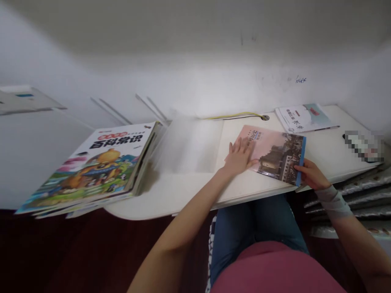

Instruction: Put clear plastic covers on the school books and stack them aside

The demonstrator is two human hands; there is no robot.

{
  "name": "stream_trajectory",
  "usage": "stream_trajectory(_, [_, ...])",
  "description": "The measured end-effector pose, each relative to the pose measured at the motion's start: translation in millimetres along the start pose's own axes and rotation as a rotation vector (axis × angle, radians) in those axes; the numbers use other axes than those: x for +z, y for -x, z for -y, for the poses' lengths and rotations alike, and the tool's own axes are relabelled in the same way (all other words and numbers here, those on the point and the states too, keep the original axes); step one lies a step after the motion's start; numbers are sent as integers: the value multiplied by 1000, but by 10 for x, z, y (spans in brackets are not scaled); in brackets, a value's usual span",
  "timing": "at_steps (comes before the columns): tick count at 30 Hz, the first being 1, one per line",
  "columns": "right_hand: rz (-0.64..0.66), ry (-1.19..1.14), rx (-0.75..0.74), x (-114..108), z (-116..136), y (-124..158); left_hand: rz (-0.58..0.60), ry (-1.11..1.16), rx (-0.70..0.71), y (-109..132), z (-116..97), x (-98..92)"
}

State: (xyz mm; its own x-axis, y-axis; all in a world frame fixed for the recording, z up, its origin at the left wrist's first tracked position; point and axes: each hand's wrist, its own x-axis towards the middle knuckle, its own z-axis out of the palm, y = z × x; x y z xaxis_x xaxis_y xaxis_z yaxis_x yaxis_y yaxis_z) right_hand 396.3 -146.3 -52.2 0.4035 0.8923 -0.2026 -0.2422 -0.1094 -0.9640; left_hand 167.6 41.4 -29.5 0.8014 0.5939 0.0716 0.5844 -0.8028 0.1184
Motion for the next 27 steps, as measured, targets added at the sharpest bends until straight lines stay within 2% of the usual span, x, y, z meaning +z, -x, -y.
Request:
stream_trajectory(3, [16,1,-25,-100,112,-228,165,-3,-66,-48,101,112])
stream_trajectory(5, [0,49,-56,-160,202,-467,213,-17,-85,-20,71,118])
stream_trajectory(10, [-108,368,-192,-187,397,-1111,184,-178,-100,355,-153,-34])
stream_trajectory(12, [-119,434,-224,-142,429,-1291,180,-161,-93,504,-129,-131])
stream_trajectory(14, [-134,517,-276,-89,428,-1410,149,-90,-165,545,18,-222])
stream_trajectory(17, [-201,676,-352,-19,371,-1492,65,27,-423,358,373,-290])
stream_trajectory(18, [-234,736,-370,4,339,-1498,80,80,-483,245,490,-287])
stream_trajectory(20, [-298,858,-398,54,267,-1488,102,115,-508,-15,675,-251])
stream_trajectory(22, [-341,976,-423,108,199,-1461,100,130,-509,-263,775,-197])
stream_trajectory(25, [-362,1139,-440,181,143,-1425,72,147,-504,-513,807,-138])
stream_trajectory(27, [-354,1236,-445,224,134,-1418,47,138,-511,-568,802,-115])
